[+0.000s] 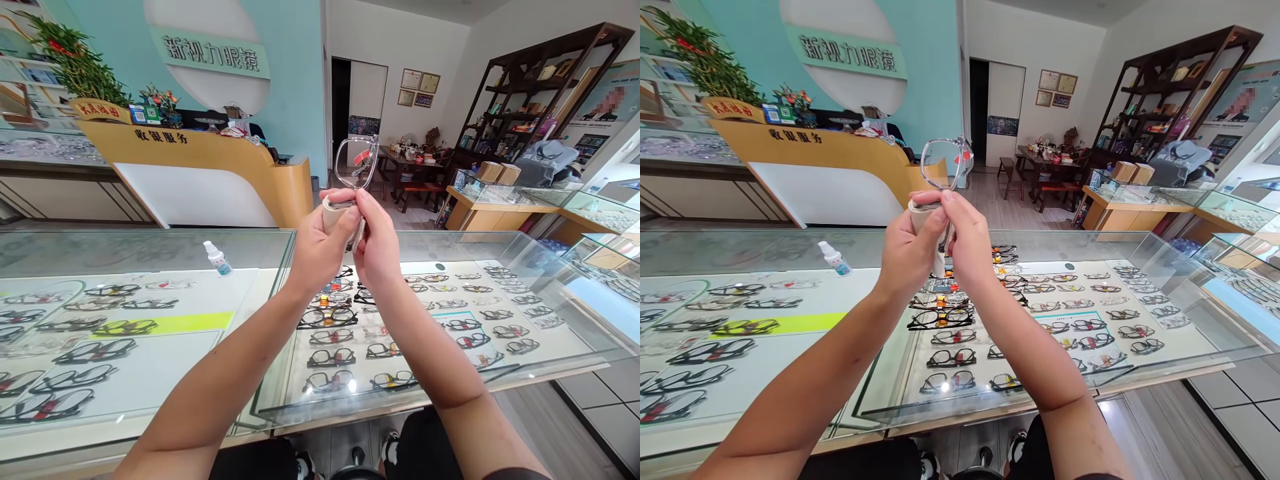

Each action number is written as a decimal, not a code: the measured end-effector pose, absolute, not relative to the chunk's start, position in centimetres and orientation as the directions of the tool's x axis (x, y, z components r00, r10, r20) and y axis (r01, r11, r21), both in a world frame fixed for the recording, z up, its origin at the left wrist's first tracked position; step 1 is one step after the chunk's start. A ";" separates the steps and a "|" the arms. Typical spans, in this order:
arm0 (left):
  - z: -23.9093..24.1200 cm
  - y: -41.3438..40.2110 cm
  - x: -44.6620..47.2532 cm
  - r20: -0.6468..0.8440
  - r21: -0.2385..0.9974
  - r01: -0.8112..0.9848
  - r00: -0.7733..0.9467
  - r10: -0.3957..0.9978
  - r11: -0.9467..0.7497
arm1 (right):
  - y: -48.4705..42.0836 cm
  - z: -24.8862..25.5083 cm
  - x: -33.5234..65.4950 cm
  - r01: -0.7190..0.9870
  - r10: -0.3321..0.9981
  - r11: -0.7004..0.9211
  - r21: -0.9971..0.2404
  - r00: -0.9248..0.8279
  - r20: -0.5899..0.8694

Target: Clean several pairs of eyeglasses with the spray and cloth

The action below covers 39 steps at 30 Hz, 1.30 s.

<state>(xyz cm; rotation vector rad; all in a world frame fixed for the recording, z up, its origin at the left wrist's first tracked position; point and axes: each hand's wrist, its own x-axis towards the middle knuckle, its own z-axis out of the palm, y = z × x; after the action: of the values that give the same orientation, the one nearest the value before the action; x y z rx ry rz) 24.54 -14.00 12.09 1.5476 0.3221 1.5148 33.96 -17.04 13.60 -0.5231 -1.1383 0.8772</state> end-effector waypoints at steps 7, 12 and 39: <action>12.3 -13.8 24.0 0.632 0.758 -0.407 0.266 0.728 -0.509 | -16.8 13.4 34.3 -0.316 0.834 0.548 -0.774 0.144 0.532; 12.2 -12.8 23.5 0.631 0.769 -0.421 0.380 0.677 -0.481 | -16.4 13.5 34.8 -0.349 0.803 0.588 -0.730 0.143 0.579; 12.5 -12.0 22.0 0.575 0.818 -0.308 0.418 0.703 -0.486 | -16.3 14.1 35.5 -0.308 0.816 0.577 -0.756 0.202 0.541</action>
<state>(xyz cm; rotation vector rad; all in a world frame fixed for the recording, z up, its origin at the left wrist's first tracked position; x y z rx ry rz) 21.96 -12.01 12.53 1.6733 0.3498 1.2650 35.53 -16.29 14.08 -0.5571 -1.1041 0.8439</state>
